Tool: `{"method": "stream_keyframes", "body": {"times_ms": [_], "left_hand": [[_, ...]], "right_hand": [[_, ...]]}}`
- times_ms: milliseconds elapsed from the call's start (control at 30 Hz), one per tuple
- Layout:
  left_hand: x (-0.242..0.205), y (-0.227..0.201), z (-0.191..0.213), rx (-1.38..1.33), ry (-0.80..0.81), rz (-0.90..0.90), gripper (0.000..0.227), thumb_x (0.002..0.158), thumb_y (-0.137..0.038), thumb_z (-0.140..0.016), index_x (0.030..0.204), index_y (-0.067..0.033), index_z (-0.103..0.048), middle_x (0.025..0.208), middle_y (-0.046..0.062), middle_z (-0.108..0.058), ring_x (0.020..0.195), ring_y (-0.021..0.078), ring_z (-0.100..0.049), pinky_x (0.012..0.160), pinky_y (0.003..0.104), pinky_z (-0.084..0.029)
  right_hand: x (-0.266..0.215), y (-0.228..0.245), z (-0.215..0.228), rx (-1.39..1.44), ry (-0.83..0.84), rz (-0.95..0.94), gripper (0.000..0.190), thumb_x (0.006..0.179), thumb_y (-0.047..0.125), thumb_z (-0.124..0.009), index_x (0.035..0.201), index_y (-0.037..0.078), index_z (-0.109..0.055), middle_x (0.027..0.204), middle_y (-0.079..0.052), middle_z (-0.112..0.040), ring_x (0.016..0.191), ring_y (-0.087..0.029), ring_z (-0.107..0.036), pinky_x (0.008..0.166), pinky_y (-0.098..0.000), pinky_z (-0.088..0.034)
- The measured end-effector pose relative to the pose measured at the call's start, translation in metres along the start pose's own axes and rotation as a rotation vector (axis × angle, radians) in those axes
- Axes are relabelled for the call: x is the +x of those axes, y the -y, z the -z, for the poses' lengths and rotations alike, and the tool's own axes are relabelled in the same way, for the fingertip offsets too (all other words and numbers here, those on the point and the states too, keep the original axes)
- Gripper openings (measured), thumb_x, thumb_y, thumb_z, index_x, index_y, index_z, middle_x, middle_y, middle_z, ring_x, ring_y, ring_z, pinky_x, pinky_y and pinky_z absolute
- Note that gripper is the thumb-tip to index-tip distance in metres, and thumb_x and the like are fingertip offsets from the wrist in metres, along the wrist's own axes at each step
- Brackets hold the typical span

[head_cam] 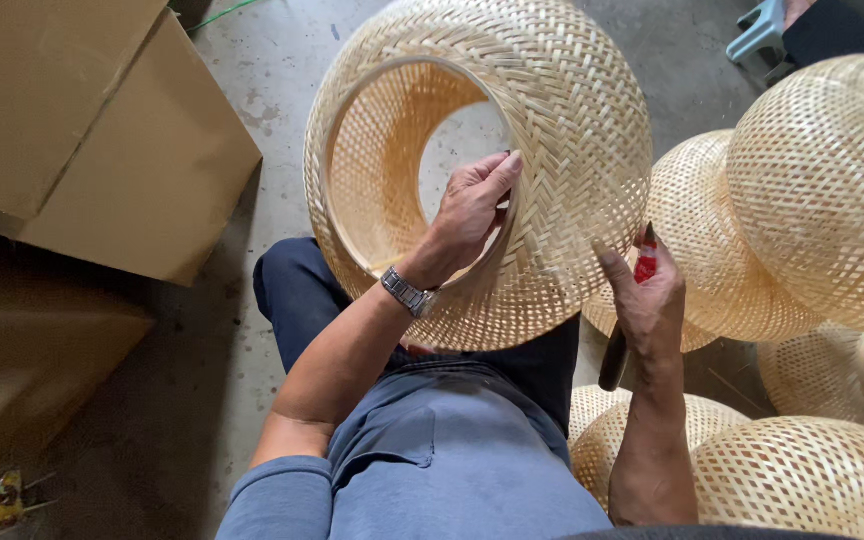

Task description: The person sits on the floor and uses a red utility knife to trim excess bamboo strands from the rim of a woven basket. They rotate the basket periodically to access different sections of the rim, carefully cutting the protruding material flush with the edge.

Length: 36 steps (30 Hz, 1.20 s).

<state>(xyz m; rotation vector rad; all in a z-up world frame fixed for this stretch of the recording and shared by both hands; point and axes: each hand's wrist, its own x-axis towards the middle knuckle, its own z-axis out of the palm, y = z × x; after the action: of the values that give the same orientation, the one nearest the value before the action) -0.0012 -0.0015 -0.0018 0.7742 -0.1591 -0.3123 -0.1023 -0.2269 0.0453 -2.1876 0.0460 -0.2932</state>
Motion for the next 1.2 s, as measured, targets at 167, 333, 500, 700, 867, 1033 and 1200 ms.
{"method": "stream_keyframes", "body": {"times_ms": [167, 333, 500, 700, 867, 1033, 1200], "left_hand": [[-0.008, 0.024, 0.004, -0.213, 0.002, 0.002, 0.033, 0.111, -0.016, -0.054, 0.136, 0.0054, -0.058, 0.116, 0.007, -0.071, 0.096, 0.0081, -0.066, 0.086, 0.025, -0.057], [-0.019, 0.039, 0.012, -0.368, -0.007, 0.052, 0.033, 0.112, -0.014, -0.055, 0.137, 0.0075, -0.057, 0.113, 0.011, -0.07, 0.094, 0.0119, -0.068, 0.086, 0.028, -0.058], [-0.028, 0.04, 0.004, -0.417, 0.034, 0.009, 0.031, 0.113, -0.011, -0.056, 0.136, 0.0097, -0.058, 0.116, 0.013, -0.071, 0.099, 0.0145, -0.069, 0.09, 0.029, -0.058], [-0.035, 0.032, -0.011, -0.448, 0.039, 0.039, 0.035, 0.111, -0.012, -0.052, 0.138, 0.0096, -0.054, 0.123, 0.016, -0.07, 0.106, 0.0181, -0.069, 0.097, 0.033, -0.057], [-0.035, 0.031, -0.016, -0.461, 0.08, 0.015, 0.036, 0.112, -0.012, -0.051, 0.141, 0.0102, -0.052, 0.128, 0.018, -0.068, 0.112, 0.0206, -0.068, 0.1, 0.034, -0.056], [-0.033, 0.035, -0.017, -0.427, 0.097, 0.008, 0.037, 0.112, -0.012, -0.051, 0.142, 0.0107, -0.051, 0.13, 0.017, -0.067, 0.114, 0.0194, -0.067, 0.102, 0.033, -0.055], [-0.036, 0.038, -0.021, -0.483, 0.088, 0.023, 0.036, 0.112, -0.011, -0.052, 0.142, 0.0103, -0.052, 0.13, 0.016, -0.067, 0.114, 0.0182, -0.066, 0.101, 0.033, -0.055]], "right_hand": [[-0.009, -0.023, 0.008, -0.187, 0.056, -0.349, 0.069, 0.106, 0.059, -0.044, 0.117, -0.006, -0.063, 0.104, -0.02, -0.067, 0.084, -0.027, -0.064, 0.073, -0.0441, -0.053], [-0.016, -0.01, 0.035, -0.275, -0.021, -0.096, 0.07, 0.114, 0.06, -0.028, 0.153, 0.007, -0.052, 0.129, -0.014, -0.062, 0.087, -0.023, -0.062, 0.081, -0.0391, -0.057], [-0.003, 0.037, 0.038, -0.472, 0.121, 0.13, 0.048, 0.112, 0.042, -0.047, 0.149, 0.014, -0.063, 0.098, -0.008, -0.068, 0.07, -0.018, -0.06, 0.06, -0.0354, -0.051], [0.03, 0.083, 0.018, -0.931, 0.271, 0.506, 0.048, 0.101, 0.038, -0.061, 0.143, 0.015, -0.064, 0.08, -0.007, -0.063, 0.062, -0.019, -0.059, 0.053, -0.036, -0.051], [0.048, 0.096, 0.014, -1.0, 0.356, 0.622, 0.05, 0.102, 0.041, -0.059, 0.145, 0.015, -0.061, 0.084, -0.005, -0.065, 0.063, -0.018, -0.059, 0.049, -0.0322, -0.052], [0.051, 0.101, 0.011, -1.044, 0.429, 0.562, 0.054, 0.102, 0.041, -0.058, 0.15, 0.018, -0.058, 0.076, -0.004, -0.062, 0.059, -0.018, -0.059, 0.049, -0.0335, -0.052], [0.052, 0.102, 0.009, -1.018, 0.431, 0.57, 0.046, 0.101, 0.041, -0.058, 0.146, 0.03, -0.06, 0.07, -0.004, -0.056, 0.054, -0.018, -0.054, 0.048, -0.0345, -0.049]]}}
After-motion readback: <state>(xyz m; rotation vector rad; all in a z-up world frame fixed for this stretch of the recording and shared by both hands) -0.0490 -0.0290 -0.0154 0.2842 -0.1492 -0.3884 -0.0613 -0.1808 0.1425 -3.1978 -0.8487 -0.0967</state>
